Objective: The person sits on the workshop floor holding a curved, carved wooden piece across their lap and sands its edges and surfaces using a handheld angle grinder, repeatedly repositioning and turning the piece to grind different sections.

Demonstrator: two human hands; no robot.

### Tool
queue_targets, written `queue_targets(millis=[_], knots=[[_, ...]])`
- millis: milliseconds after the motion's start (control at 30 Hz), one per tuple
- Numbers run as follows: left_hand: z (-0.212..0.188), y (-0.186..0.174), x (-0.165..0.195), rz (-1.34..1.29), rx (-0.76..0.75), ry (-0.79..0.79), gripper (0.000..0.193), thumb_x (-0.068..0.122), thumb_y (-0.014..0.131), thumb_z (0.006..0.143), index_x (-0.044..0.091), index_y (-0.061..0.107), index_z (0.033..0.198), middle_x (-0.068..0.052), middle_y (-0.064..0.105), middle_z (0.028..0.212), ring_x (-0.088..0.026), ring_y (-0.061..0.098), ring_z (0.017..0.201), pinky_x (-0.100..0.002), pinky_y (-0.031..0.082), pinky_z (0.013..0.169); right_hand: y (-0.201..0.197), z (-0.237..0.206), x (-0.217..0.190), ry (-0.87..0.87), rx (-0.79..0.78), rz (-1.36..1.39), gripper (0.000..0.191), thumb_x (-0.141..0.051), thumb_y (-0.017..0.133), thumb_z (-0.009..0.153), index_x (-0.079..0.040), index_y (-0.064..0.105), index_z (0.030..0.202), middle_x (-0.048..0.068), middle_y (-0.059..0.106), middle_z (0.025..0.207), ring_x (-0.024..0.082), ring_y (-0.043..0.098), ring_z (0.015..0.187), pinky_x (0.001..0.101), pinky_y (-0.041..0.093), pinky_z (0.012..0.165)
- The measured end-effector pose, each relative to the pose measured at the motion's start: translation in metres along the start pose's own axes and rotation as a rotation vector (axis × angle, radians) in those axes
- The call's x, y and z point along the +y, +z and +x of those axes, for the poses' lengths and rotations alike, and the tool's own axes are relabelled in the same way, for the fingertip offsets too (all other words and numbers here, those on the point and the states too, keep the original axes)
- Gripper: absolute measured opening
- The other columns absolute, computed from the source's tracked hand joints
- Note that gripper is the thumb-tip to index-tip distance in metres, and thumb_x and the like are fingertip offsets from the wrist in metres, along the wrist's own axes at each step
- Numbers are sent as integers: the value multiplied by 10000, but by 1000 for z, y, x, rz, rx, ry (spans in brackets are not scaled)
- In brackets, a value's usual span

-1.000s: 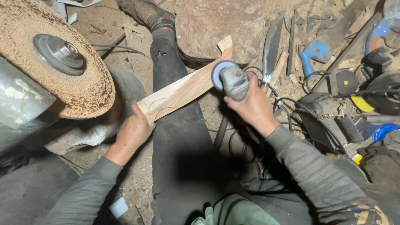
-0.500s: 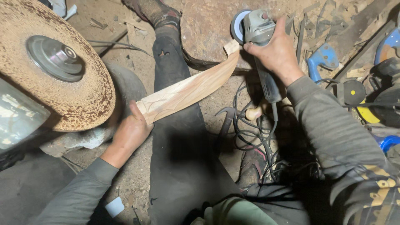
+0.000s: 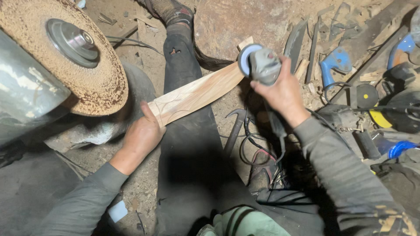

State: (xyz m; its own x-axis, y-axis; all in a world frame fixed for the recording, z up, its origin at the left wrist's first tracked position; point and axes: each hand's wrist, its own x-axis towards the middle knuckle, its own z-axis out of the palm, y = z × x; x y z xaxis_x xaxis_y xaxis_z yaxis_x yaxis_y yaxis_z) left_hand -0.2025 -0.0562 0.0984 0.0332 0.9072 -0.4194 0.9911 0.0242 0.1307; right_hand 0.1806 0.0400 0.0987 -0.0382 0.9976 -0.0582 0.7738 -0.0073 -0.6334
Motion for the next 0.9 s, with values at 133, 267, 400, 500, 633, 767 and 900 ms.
queue_targets(millis=[133,267,400,500,633,767,900], knots=[[-8,-4,9,-32,6,-13,952,270,698,871,-256,128,1422,-322,683,762,-472,700,684,-528,582,658,6,-43,-25,109,-85,-12,938,-438,853,760,-41,327,1427,305,700,1055,460,728,896,488,597,768],[-12,-6,15,-45,-17,-41,983,276,708,855,-252,105,1423,-325,686,787,-479,702,712,-529,584,679,11,-78,-50,124,-174,24,906,-427,835,732,-79,356,1417,284,720,1009,459,725,888,510,579,735],[-11,-5,14,-44,4,-31,967,261,699,859,-246,104,1428,-324,688,788,-484,699,713,-535,578,687,11,-77,-52,136,-182,-24,900,-430,836,756,-57,340,1408,297,715,976,467,720,885,516,574,742],[-7,-4,11,-28,-4,-35,939,266,678,879,-243,113,1430,-314,691,780,-474,704,706,-531,582,671,8,-53,-37,153,-142,-30,883,-437,834,779,-40,334,1390,302,712,986,474,716,887,517,576,742],[-3,-2,8,-13,-23,-36,926,270,667,879,-250,118,1415,-313,686,754,-471,700,678,-534,580,643,6,-16,-8,81,-35,-31,889,-408,854,796,-28,330,1405,317,705,1008,476,714,901,509,576,771],[-3,-2,7,-1,-5,-33,883,255,639,886,-253,142,1410,-312,680,725,-468,696,646,-538,579,618,-3,26,15,11,49,34,844,-409,876,856,-16,345,1381,308,706,1110,441,736,995,467,594,837],[-9,-5,12,5,69,-16,832,263,610,913,-252,173,1399,-305,676,706,-460,697,628,-535,581,600,-6,35,14,3,53,42,852,-407,881,848,-17,352,1390,302,714,1108,445,736,1027,464,583,884]])
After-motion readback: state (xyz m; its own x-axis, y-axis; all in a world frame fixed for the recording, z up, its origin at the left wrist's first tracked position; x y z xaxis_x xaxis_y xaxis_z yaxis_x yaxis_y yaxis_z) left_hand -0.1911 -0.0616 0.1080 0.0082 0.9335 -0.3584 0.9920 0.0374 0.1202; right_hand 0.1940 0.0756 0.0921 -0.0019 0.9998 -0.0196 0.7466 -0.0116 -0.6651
